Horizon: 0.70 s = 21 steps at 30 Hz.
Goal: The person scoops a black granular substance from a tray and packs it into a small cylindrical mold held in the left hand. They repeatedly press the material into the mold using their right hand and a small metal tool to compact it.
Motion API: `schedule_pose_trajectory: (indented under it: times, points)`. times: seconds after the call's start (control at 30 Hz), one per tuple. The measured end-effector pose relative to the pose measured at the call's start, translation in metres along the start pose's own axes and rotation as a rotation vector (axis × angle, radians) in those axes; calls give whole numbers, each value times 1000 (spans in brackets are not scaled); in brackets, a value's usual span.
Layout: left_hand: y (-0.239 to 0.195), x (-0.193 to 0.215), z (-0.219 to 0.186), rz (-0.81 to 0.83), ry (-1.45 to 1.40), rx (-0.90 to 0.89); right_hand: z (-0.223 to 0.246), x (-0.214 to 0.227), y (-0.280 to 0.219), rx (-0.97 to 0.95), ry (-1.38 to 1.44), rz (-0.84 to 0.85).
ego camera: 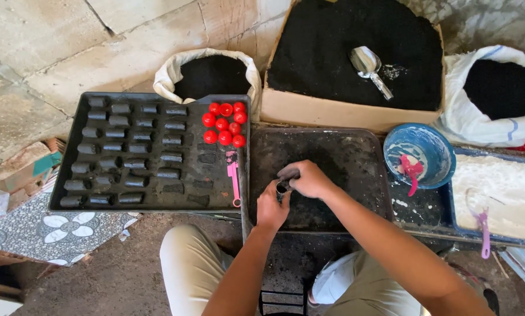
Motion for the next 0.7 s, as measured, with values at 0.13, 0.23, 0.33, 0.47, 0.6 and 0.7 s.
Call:
schedule_pose_trajectory:
  times: [0.13,0.23,0.33,0.47,0.6,0.7]
  points:
    - [-2,0,0,-12,-16,1,4,-6,-1,72,-103,-19]
    - [-1,-1,1,-14,-24,-8,10,-3,-4,84,-146,-27]
    - [-4,-2,4,27,-44,32,27,-1,-18,196,-328,-54]
    - [0,-11,12,35,-8,29,34,-15,-35,426,-823,98]
    - [-1,-15,18,35,-5,34,15,-36,-22,502,-961,177]
    - [-1,-7,6,77,4,50,1,-49,-13,541,-1094,246]
Point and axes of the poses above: each hand's wrist, its own y-axis towards the middle knuckle, its own x-axis out of the back of the hand, z = x × y, the point moved 6 cm from there along y, towards the middle knuckle, and after that the axes turned 11 degrees about -z, right-handed, at the moved point
